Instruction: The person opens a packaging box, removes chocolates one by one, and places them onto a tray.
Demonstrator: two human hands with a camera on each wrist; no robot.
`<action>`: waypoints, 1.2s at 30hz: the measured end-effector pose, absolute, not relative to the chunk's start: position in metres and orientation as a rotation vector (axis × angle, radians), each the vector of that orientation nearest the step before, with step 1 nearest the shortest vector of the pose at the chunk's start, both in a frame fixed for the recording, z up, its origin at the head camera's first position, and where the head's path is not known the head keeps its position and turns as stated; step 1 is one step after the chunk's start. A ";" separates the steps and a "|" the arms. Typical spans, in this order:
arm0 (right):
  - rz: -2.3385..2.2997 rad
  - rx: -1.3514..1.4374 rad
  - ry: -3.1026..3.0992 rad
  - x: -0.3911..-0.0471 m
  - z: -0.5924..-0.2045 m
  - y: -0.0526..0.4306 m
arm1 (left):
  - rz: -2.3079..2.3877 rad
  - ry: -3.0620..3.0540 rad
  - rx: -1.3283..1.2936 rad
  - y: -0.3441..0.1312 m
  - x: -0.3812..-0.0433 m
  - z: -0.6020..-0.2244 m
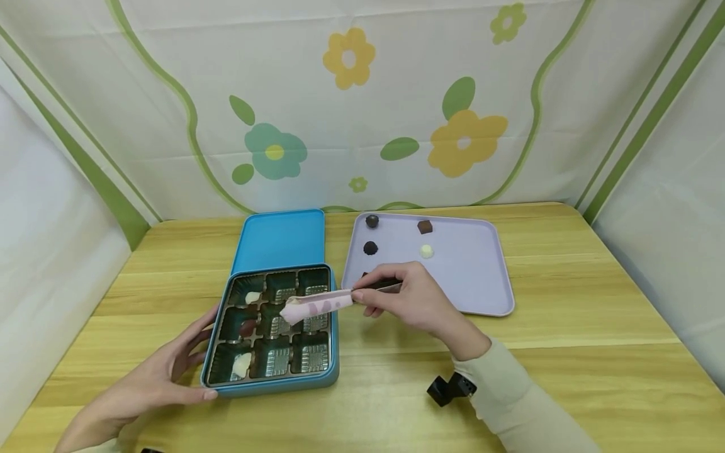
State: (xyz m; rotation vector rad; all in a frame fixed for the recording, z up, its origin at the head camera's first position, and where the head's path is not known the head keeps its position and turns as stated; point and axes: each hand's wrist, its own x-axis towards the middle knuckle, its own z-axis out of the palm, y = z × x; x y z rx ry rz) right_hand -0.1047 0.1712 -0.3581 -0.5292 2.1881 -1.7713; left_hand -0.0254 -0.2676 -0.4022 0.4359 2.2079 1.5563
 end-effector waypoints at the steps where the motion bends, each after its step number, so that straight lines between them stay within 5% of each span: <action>1: -1.776 -0.520 2.200 -0.105 -0.359 0.175 | 1.552 2.210 0.433 -0.268 -0.025 -0.402; 23: -1.777 -0.364 2.487 -0.101 -0.373 0.268 | 1.531 2.200 0.363 -0.265 -0.025 -0.399; 36: -1.731 -0.010 2.536 -0.089 -0.386 0.318 | 1.521 2.206 0.362 -0.266 -0.024 -0.397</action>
